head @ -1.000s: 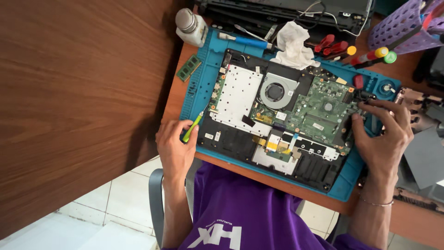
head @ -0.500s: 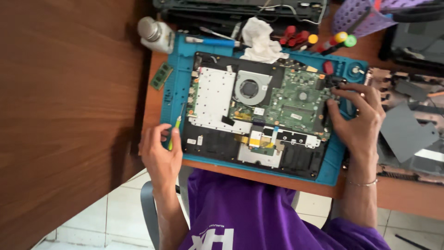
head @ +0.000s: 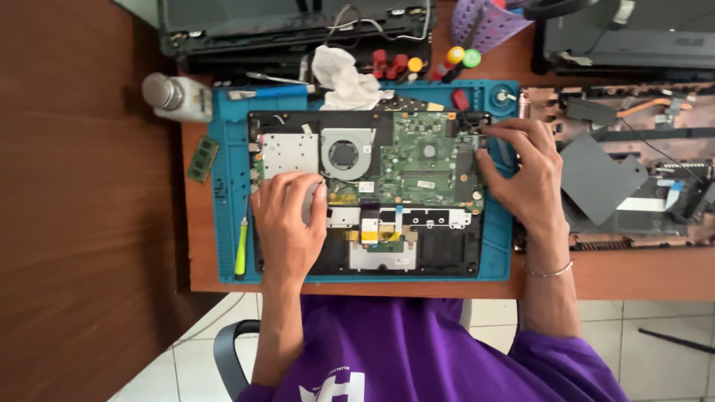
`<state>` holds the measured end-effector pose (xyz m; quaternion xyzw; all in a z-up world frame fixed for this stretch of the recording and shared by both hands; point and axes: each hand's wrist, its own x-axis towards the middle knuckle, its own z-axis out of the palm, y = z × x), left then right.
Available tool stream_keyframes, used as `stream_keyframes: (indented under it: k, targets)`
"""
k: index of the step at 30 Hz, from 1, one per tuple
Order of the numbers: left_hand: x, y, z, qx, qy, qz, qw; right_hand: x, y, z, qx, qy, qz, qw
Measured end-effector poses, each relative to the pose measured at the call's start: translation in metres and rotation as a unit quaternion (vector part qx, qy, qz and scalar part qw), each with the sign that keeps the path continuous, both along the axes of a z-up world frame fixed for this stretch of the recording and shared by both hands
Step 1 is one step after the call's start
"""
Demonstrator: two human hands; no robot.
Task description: The person uses a screwdriver to remove screws from the internal chassis of a disassembled laptop. They manipulate the motherboard and cooling fan assembly, adjusting components within the blue work tray. The person continues to unscrew and reposition parts of the laptop's internal hardware.
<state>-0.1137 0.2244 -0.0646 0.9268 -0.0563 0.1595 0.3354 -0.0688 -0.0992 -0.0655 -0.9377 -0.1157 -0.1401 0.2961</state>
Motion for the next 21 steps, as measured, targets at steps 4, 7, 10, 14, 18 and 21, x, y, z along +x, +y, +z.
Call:
stream_keyframes:
  k: [4, 7, 10, 14, 18, 21]
  targets:
    - [0.009, -0.011, -0.002, 0.007, 0.000, -0.017, 1.000, 0.001, -0.001, 0.000, 0.002, 0.010, -0.029, 1.000]
    - [0.012, -0.015, -0.006, 0.011, 0.003, -0.030, 0.999, 0.002, -0.002, -0.003, -0.004, 0.007, -0.024, 1.000]
    - [0.012, -0.017, -0.010, 0.014, 0.010, -0.031, 0.999, 0.003, -0.002, -0.006, -0.010, 0.000, -0.020, 1.000]
    - [0.011, -0.016, -0.013, 0.006, 0.011, -0.027, 1.000, 0.001, -0.001, -0.007, -0.005, 0.021, -0.029, 0.999]
    - [0.012, -0.013, -0.013, -0.014, 0.014, -0.024, 1.000, -0.001, 0.006, -0.007, -0.005, 0.001, -0.027, 1.000]
    - [0.013, -0.011, -0.015, -0.024, 0.015, -0.028, 0.999, -0.002, 0.011, -0.005, 0.005, 0.011, -0.019, 1.000]
